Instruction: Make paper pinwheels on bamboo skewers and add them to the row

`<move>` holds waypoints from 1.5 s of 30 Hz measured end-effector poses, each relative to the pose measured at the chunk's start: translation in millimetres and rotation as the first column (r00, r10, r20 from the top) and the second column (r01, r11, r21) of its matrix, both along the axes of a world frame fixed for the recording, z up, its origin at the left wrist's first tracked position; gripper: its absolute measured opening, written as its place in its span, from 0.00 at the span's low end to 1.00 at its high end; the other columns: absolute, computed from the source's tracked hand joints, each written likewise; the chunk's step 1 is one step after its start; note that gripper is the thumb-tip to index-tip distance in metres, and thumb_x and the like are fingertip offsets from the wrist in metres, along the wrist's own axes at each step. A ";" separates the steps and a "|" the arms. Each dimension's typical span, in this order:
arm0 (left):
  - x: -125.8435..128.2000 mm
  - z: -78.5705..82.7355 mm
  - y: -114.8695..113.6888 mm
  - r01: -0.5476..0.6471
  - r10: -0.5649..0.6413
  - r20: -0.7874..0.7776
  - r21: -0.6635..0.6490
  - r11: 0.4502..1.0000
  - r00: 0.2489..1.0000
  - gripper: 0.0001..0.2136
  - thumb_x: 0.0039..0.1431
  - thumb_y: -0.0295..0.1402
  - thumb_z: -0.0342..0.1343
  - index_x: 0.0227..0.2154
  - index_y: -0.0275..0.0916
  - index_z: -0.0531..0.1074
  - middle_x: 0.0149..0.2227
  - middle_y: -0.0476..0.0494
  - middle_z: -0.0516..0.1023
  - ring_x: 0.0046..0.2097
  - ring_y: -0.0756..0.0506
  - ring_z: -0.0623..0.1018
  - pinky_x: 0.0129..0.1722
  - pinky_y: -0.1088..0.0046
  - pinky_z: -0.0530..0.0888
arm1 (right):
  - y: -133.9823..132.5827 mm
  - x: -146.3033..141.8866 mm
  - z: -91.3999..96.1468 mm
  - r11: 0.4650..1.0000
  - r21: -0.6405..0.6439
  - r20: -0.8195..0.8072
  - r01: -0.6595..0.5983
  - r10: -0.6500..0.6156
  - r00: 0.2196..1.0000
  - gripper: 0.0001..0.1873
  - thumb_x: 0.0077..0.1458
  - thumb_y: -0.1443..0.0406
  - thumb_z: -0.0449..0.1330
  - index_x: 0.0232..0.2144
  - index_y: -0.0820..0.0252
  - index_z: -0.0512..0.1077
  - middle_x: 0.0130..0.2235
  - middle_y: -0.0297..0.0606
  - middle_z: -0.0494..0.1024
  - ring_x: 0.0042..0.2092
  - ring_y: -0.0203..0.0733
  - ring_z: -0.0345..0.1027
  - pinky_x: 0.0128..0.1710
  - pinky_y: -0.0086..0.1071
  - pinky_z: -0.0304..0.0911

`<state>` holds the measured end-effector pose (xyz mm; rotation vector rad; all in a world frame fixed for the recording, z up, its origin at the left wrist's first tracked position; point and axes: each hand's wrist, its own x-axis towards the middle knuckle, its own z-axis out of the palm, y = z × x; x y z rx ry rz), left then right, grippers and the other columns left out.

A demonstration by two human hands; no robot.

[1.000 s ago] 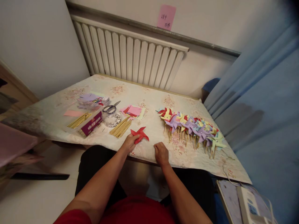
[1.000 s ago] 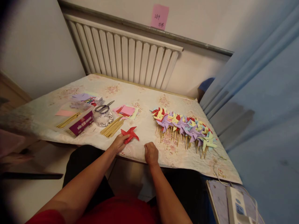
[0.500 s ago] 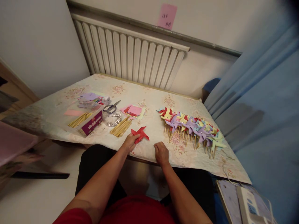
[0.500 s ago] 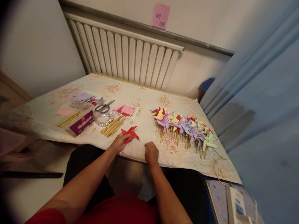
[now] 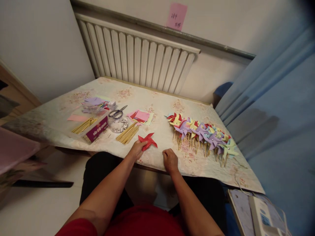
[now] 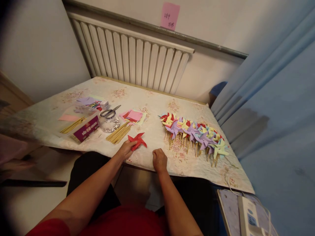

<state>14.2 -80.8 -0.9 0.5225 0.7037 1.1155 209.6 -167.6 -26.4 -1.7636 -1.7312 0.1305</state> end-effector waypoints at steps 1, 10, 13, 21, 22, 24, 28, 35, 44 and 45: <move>0.1 0.2 -0.1 0.002 -0.002 0.001 -0.001 1.000 1.000 0.17 0.36 0.27 0.71 0.31 0.31 0.74 0.27 0.45 0.81 0.27 0.51 0.76 0.35 0.73 0.73 | -0.1 0.1 -0.1 1.000 -0.003 -0.001 0.002 -0.002 1.000 0.10 0.60 0.71 0.53 0.31 0.58 0.73 0.35 0.37 0.74 0.38 0.39 0.67 0.39 0.30 0.57; 0.4 1.4 -0.6 0.000 0.000 -0.005 -0.001 1.000 1.000 0.16 0.36 0.27 0.71 0.30 0.32 0.75 0.27 0.45 0.81 0.27 0.51 0.76 0.35 0.73 0.73 | -1.3 -0.6 -1.5 1.000 0.014 -0.006 0.007 -0.007 1.000 0.09 0.60 0.70 0.53 0.31 0.59 0.72 0.35 0.37 0.73 0.38 0.39 0.66 0.39 0.30 0.57; 0.4 0.2 -0.5 -0.001 0.001 0.001 -0.005 1.000 1.000 0.16 0.36 0.27 0.71 0.30 0.32 0.74 0.26 0.46 0.80 0.27 0.51 0.76 0.35 0.73 0.73 | -0.6 -1.8 -2.3 0.999 0.030 -0.009 0.036 -0.036 0.999 0.10 0.60 0.70 0.52 0.30 0.59 0.72 0.34 0.37 0.72 0.38 0.39 0.65 0.39 0.30 0.57; -0.8 -3.4 2.7 0.010 -0.010 -0.002 -0.014 1.000 1.000 0.15 0.38 0.26 0.71 0.30 0.32 0.74 0.27 0.45 0.80 0.28 0.51 0.77 0.36 0.73 0.74 | -2.7 -1.8 1.8 1.000 0.021 -0.014 -0.001 0.001 1.000 0.09 0.57 0.71 0.53 0.29 0.59 0.71 0.34 0.36 0.72 0.38 0.39 0.65 0.39 0.30 0.57; -0.7 -3.0 2.8 0.009 -0.009 -0.004 -0.015 1.000 1.000 0.14 0.38 0.25 0.71 0.30 0.31 0.74 0.27 0.45 0.80 0.28 0.51 0.76 0.35 0.73 0.74 | -3.1 -1.7 2.4 1.000 0.014 -0.012 -0.008 0.009 1.000 0.09 0.57 0.71 0.53 0.29 0.58 0.71 0.34 0.36 0.72 0.38 0.39 0.66 0.39 0.30 0.57; -0.3 -1.8 2.8 0.000 0.000 -0.005 -0.014 1.000 1.000 0.14 0.37 0.25 0.70 0.30 0.31 0.75 0.28 0.44 0.81 0.28 0.51 0.77 0.35 0.74 0.73 | -3.5 -1.9 3.1 1.000 0.002 -0.005 -0.017 0.017 1.000 0.09 0.57 0.71 0.54 0.29 0.58 0.72 0.34 0.36 0.73 0.38 0.38 0.66 0.39 0.29 0.57; 0.6 -0.3 2.2 -0.009 0.009 -0.008 -0.009 1.000 1.000 0.14 0.38 0.24 0.70 0.30 0.31 0.75 0.29 0.44 0.81 0.29 0.51 0.77 0.35 0.74 0.73 | -2.8 -3.1 2.6 1.000 -0.003 0.001 0.002 -0.002 1.000 0.08 0.58 0.70 0.54 0.30 0.58 0.72 0.35 0.36 0.74 0.38 0.39 0.67 0.40 0.30 0.58; 0.6 -0.8 2.3 0.002 -0.002 -0.026 -0.001 1.000 1.000 0.13 0.39 0.25 0.70 0.30 0.32 0.74 0.28 0.45 0.80 0.28 0.51 0.76 0.34 0.74 0.73 | -1.3 -3.8 1.8 0.999 0.020 0.009 0.026 -0.026 1.000 0.09 0.58 0.71 0.53 0.30 0.58 0.72 0.34 0.36 0.73 0.37 0.38 0.66 0.39 0.29 0.57; 0.2 -2.5 2.7 0.008 -0.007 -0.023 0.010 1.000 1.000 0.16 0.40 0.25 0.69 0.34 0.32 0.74 0.31 0.45 0.81 0.30 0.51 0.77 0.39 0.71 0.74 | -4.2 -2.5 5.7 1.000 0.013 0.027 -0.023 0.022 0.999 0.08 0.57 0.70 0.54 0.28 0.57 0.72 0.34 0.35 0.73 0.38 0.37 0.66 0.39 0.29 0.57; 0.3 -2.8 2.8 0.008 -0.008 -0.023 0.010 1.000 1.000 0.16 0.40 0.25 0.69 0.34 0.32 0.74 0.30 0.46 0.81 0.30 0.51 0.77 0.40 0.71 0.74 | -4.3 -2.8 5.8 1.000 0.009 0.030 -0.023 0.023 0.999 0.08 0.57 0.70 0.55 0.29 0.57 0.72 0.34 0.35 0.73 0.38 0.37 0.66 0.39 0.28 0.57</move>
